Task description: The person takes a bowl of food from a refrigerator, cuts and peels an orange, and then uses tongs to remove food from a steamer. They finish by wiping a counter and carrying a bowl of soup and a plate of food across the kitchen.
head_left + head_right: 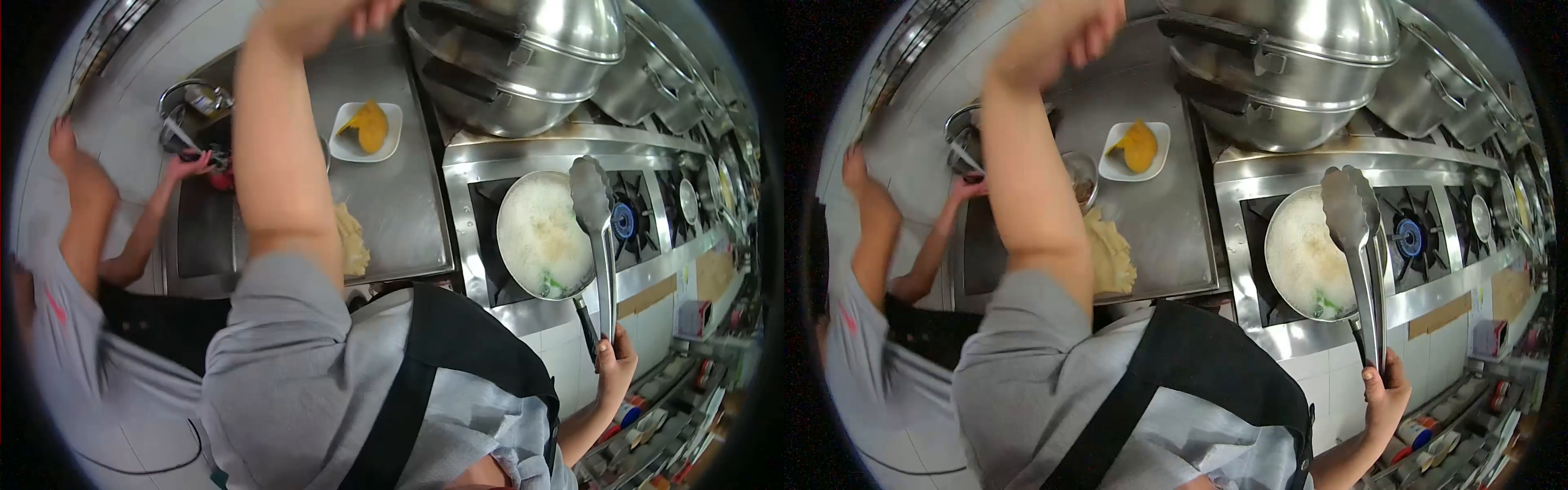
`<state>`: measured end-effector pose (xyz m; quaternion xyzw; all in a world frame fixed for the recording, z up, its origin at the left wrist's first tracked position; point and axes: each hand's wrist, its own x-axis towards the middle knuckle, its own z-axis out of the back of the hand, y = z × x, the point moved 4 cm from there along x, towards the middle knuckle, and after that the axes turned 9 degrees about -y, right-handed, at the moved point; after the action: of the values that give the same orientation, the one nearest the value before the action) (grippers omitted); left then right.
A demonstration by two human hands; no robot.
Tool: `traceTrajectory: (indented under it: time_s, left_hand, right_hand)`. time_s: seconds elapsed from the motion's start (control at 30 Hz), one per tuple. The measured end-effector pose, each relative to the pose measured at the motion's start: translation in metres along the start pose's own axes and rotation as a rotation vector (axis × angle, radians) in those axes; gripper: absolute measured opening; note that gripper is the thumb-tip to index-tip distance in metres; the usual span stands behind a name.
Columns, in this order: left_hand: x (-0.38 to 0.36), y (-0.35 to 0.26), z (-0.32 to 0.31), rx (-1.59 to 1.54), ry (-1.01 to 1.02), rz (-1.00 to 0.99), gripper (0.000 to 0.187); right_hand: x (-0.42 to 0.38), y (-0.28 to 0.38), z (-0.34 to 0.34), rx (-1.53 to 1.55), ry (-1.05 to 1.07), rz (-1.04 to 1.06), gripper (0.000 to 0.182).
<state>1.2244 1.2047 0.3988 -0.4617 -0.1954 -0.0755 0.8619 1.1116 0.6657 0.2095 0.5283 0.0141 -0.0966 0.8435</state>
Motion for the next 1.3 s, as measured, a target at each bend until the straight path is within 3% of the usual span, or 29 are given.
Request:
traceTrajectory:
  time_s: [0.07, 0.13, 0.17, 0.23, 0.33, 0.37, 0.47, 0.53, 0.6, 0.67, 0.73, 0.77, 0.83, 0.87, 0.9, 0.93, 1.1, 1.2, 1.27, 1.3]
  left_hand:
    - [-0.073, 0.048, -0.052, 0.006, 0.070, 0.364, 0.013]
    - [-0.137, 0.136, -0.109, 0.046, 0.377, 0.776, 0.018]
    - [-0.168, 0.177, -0.136, -0.013, 0.351, 0.904, 0.026]
    - [-0.205, 0.224, -0.168, -0.488, 0.058, 1.102, 0.040]
    - [-0.201, 0.251, -0.176, -1.019, -0.593, 1.096, 0.046]
    - [-0.197, 0.266, -0.175, -1.067, -0.704, 1.089, 0.046]
    - [-0.187, 0.302, -0.181, -1.143, -0.773, 1.080, 0.043]
    - [-0.181, 0.291, -0.185, -1.067, -0.846, 1.084, 0.036]
    - [-0.182, 0.320, -0.187, -1.094, -0.903, 0.994, 0.030]
    - [-0.186, 0.305, -0.184, -1.056, -0.932, 0.986, 0.028]
    - [-0.197, 0.309, -0.181, -1.003, -0.893, 0.969, 0.027]
    - [-0.209, 0.332, -0.176, -0.803, -0.706, 0.917, 0.027]
    - [-0.217, 0.261, -0.182, -0.546, -0.516, 0.753, 0.029]
    - [-0.221, 0.243, -0.187, -0.829, -0.707, 0.904, 0.029]
    - [-0.235, 0.268, -0.187, -0.759, -0.567, 0.833, 0.029]
    - [-0.240, 0.229, -0.192, -0.828, -0.605, 0.961, 0.030]
    - [-0.267, 0.124, -0.230, -0.714, -0.204, 0.847, 0.028]
    - [-0.278, 0.035, -0.277, -0.897, -0.177, 0.808, 0.020]
    - [-0.286, 0.018, -0.301, -1.034, -0.033, 0.853, 0.017]
    - [-0.291, -0.001, -0.310, -1.032, -0.056, 0.848, 0.019]
  right_hand:
    - [0.008, 0.000, 0.000, 0.008, 0.066, 0.031, 0.055]
    - [0.014, -0.002, 0.002, -0.025, 0.137, 0.027, 0.052]
    - [0.015, -0.001, 0.000, -0.021, 0.146, 0.042, 0.050]
    - [0.015, 0.002, -0.007, -0.017, 0.160, 0.064, 0.046]
    - [0.012, -0.001, -0.012, -0.023, 0.180, 0.015, 0.047]
    - [0.009, -0.001, -0.014, -0.015, 0.177, -0.018, 0.047]
    - [-0.004, -0.001, -0.014, -0.039, 0.156, -0.092, 0.049]
    - [-0.018, 0.001, -0.013, -0.040, 0.145, -0.078, 0.050]
    - [-0.031, -0.008, -0.003, -0.086, 0.087, -0.119, 0.051]
    - [-0.042, -0.009, 0.004, -0.066, 0.034, -0.135, 0.052]
    - [-0.052, -0.018, 0.018, -0.053, 0.004, -0.176, 0.053]
    - [-0.058, -0.022, 0.026, -0.024, -0.008, -0.205, 0.053]
    - [-0.072, -0.030, 0.045, 0.047, -0.068, -0.201, 0.052]
    - [-0.076, -0.034, 0.055, 0.086, -0.110, -0.163, 0.050]
    - [-0.081, -0.046, 0.061, 0.126, -0.126, -0.175, 0.050]
    - [-0.085, -0.056, 0.073, 0.171, -0.135, -0.180, 0.050]
    - [-0.122, -0.107, 0.127, 0.440, -0.175, -0.163, 0.039]
    - [-0.150, -0.140, 0.166, 0.480, -0.306, -0.204, 0.029]
    - [-0.154, -0.168, 0.182, 0.605, -0.330, -0.300, 0.032]
    - [-0.157, -0.173, 0.189, 0.607, -0.399, -0.251, 0.030]
